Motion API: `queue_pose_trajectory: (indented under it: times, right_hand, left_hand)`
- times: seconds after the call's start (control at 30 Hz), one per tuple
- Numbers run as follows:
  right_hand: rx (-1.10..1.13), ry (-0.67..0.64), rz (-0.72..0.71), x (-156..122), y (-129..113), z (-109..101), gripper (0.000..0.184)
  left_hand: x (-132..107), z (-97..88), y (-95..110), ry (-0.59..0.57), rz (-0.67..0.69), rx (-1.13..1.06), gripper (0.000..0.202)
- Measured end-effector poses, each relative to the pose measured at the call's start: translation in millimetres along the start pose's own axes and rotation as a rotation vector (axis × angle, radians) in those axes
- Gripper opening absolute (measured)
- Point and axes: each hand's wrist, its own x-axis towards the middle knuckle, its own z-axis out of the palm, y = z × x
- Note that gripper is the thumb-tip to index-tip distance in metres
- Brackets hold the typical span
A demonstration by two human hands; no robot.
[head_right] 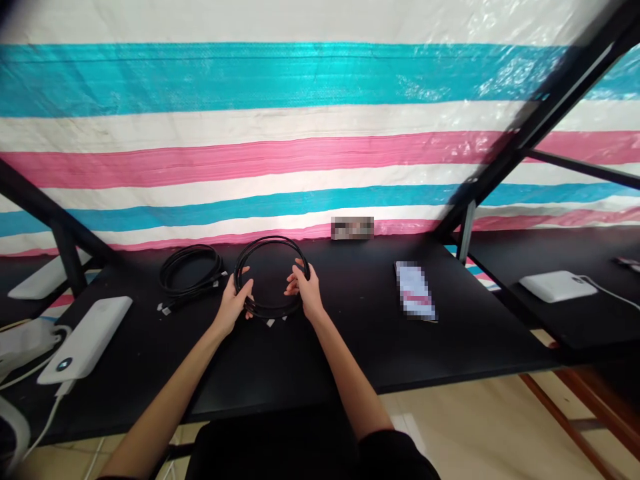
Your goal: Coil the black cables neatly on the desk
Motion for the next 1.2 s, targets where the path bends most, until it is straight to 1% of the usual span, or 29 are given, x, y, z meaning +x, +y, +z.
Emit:
queue_pose_trajectory:
  times: [0.07,0.17,0.2,0.27,0.33,0.43,0.53,0.6,0.63,0.73,0.83,0.9,1.07,1.2]
  right_hand:
    - [0.202,-0.026,0.114,-0.4,-1.5,2.6,0.033]
    - [0.481,-0.112,0.252,-2.5,-8.5,4.9,0.024]
    - [0.531,-0.135,0.272,-3.5,-11.2,5.1,0.023]
    - [0.561,-0.151,0.274,-5.4,-15.3,5.3,0.021]
    - [0.511,-0.142,0.238,-6.7,-16.5,5.5,0.019]
    - [0.337,-0.123,0.17,-7.0,-13.6,6.0,0.021]
    - [0.177,-0.107,0.201,-4.7,-9.2,4.3,0.026]
    - [0.099,-0.061,0.21,-1.5,-6.8,1.2,0.028]
    - [0.058,-0.029,0.191,0.5,-5.7,-0.8,0.029]
    - [-0.082,0.055,0.054,5.8,-3.1,-6.6,0.04]
    - [-0.225,0.083,-0.091,8.0,-1.1,-9.7,0.052]
    - [-0.266,0.077,-0.122,7.8,-0.3,-9.7,0.054]
    - [-0.249,0.073,-0.091,7.8,0.3,-9.2,0.052]
    - [-0.244,0.068,-0.11,8.9,0.6,-11.1,0.049]
  left_hand:
    - [0.0,1.0,-0.8,-0.001,-0.031,-0.085,0.059]
    - [-0.7,3.4,-4.8,-0.036,-0.076,-0.157,0.06]
    - [-1.1,4.2,-6.3,-0.048,-0.089,-0.148,0.059]
    - [-1.7,5.3,-8.6,-0.059,-0.1,-0.098,0.058]
    - [-1.7,5.3,-9.1,-0.048,-0.066,-0.053,0.053]
    - [-0.6,2.5,-7.4,0.017,0.046,-0.017,0.042]
    - [0.8,-2.2,-6.5,0.136,0.134,0.089,0.036]
    - [1.8,-5.0,-7.0,0.199,0.166,0.172,0.037]
    - [2.3,-6.1,-7.2,0.213,0.181,0.209,0.037]
    - [3.9,-7.8,-7.0,0.224,0.249,0.299,0.031]
    - [5.1,-8.1,-5.8,0.247,0.299,0.331,0.026]
    - [5.6,-8.1,-5.6,0.255,0.304,0.33,0.025]
    - [6.1,-9.0,-7.5,0.25,0.289,0.336,0.025]
    - [6.1,-9.6,-7.4,0.251,0.301,0.339,0.024]
